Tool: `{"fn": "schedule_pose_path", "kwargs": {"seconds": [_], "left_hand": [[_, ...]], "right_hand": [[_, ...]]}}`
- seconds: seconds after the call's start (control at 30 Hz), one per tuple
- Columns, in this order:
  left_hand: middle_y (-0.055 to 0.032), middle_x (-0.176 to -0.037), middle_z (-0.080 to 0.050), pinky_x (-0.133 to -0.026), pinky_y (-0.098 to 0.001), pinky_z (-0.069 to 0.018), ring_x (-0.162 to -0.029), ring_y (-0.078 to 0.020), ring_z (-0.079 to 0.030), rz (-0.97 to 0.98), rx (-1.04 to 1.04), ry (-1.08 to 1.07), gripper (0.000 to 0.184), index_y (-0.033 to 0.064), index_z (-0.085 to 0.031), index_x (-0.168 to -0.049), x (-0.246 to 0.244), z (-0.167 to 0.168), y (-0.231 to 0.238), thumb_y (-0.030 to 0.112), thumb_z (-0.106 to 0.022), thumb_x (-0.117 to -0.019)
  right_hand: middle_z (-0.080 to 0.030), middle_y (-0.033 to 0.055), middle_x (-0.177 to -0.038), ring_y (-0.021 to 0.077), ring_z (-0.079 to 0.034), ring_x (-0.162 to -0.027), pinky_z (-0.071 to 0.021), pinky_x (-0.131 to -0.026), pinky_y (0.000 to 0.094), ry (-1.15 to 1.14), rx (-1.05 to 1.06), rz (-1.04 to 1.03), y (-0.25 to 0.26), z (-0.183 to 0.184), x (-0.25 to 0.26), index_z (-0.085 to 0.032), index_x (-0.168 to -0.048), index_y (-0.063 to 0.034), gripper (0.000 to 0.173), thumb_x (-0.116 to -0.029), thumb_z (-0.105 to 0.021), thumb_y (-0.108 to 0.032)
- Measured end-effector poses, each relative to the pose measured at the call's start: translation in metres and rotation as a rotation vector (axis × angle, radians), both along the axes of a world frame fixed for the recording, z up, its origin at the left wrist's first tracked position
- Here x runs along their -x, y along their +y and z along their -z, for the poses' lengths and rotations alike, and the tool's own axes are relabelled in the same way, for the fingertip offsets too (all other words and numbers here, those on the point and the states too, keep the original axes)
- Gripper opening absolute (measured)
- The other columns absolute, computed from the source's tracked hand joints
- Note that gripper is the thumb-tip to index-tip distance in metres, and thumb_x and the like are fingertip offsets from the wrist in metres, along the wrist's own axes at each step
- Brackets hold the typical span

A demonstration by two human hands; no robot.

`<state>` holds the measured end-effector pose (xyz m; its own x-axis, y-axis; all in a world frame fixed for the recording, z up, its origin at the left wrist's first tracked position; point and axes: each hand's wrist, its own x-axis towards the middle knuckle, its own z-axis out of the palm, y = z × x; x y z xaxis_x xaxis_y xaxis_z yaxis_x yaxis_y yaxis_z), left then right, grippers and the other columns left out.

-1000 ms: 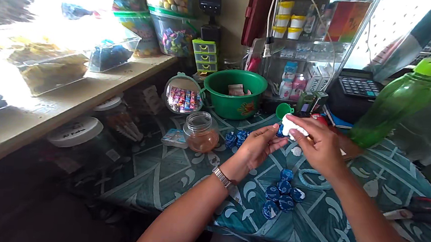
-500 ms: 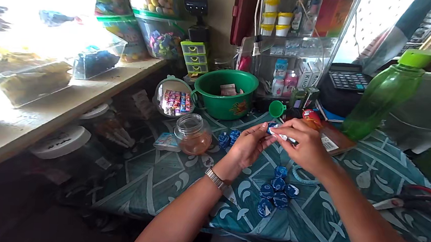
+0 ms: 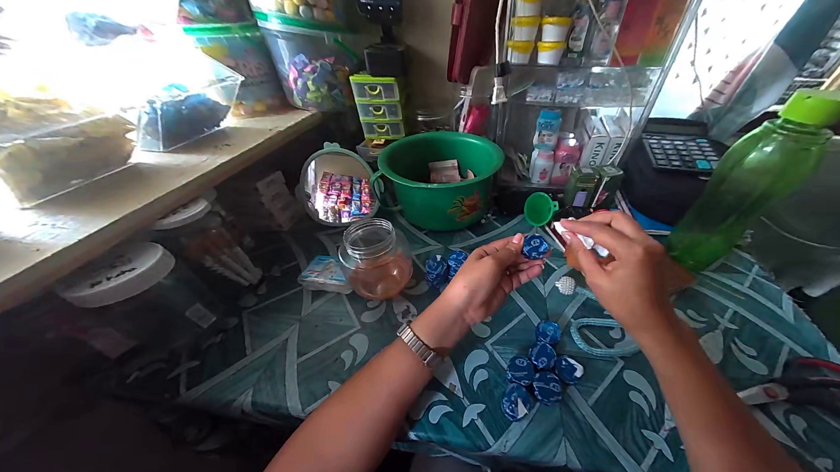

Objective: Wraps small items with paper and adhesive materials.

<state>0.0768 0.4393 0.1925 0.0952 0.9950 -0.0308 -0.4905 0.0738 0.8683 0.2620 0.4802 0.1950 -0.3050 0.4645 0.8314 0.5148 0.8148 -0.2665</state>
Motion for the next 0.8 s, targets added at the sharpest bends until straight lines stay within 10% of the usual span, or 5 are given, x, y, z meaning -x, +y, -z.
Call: {"fn": "schedule_pose_path", "kwargs": {"seconds": [0.27, 0.43, 0.63, 0.8], "left_hand": [[-0.0091, -0.098, -0.070, -0.080, -0.0246, -0.0590, -0.081, -0.0118, -0.070, -0.044, 0.043, -0.004, 0.031, 0.0000, -0.058, -0.122, 0.002, 0.004, 0.006, 0.021, -0.037, -0.1120], [-0.0066, -0.098, -0.069, -0.079, -0.0268, -0.0597, -0.081, -0.0124, -0.070, -0.045, 0.010, 0.052, 0.029, 0.0043, -0.056, -0.131, 0.000, 0.004, 0.003, 0.016, -0.038, -0.1113], [-0.0083, -0.100, -0.069, -0.079, -0.0256, -0.0589, -0.082, -0.0122, -0.070, -0.016, -0.028, 0.048, 0.030, 0.0027, -0.058, -0.131, 0.002, 0.005, 0.004, 0.015, -0.037, -0.1114], [-0.0056, -0.102, -0.068, -0.079, -0.0244, -0.0597, -0.083, -0.0106, -0.070, -0.007, -0.085, 0.076, 0.027, 0.0033, -0.060, -0.126, 0.009, -0.008, -0.002, 0.019, -0.046, -0.1095]], "right_hand": [[-0.071, 0.0159, -0.106, 0.0345, -0.068, -0.099, -0.0562, -0.083, 0.0512, -0.186, 0.102, -0.021, 0.003, 0.004, -0.006, -0.080, -0.101, -0.0056, 0.017, -0.0902, -0.069, 0.002], [-0.070, 0.0138, -0.107, 0.0214, -0.068, -0.096, -0.0578, -0.081, 0.0329, 0.012, 0.036, -0.128, -0.003, 0.002, 0.005, -0.078, -0.108, -0.0054, 0.017, -0.0946, -0.069, -0.011], [-0.069, 0.0193, -0.109, 0.0366, -0.067, -0.101, -0.0557, -0.087, 0.0512, -0.102, 0.063, 0.021, 0.006, 0.008, -0.002, -0.078, -0.107, -0.0030, 0.018, -0.0944, -0.066, -0.001], [-0.068, 0.0191, -0.109, 0.0293, -0.068, -0.096, -0.0578, -0.081, 0.0419, -0.025, 0.112, 0.066, 0.005, -0.002, -0.010, -0.077, -0.111, -0.0034, 0.017, -0.0971, -0.068, -0.008]]}}
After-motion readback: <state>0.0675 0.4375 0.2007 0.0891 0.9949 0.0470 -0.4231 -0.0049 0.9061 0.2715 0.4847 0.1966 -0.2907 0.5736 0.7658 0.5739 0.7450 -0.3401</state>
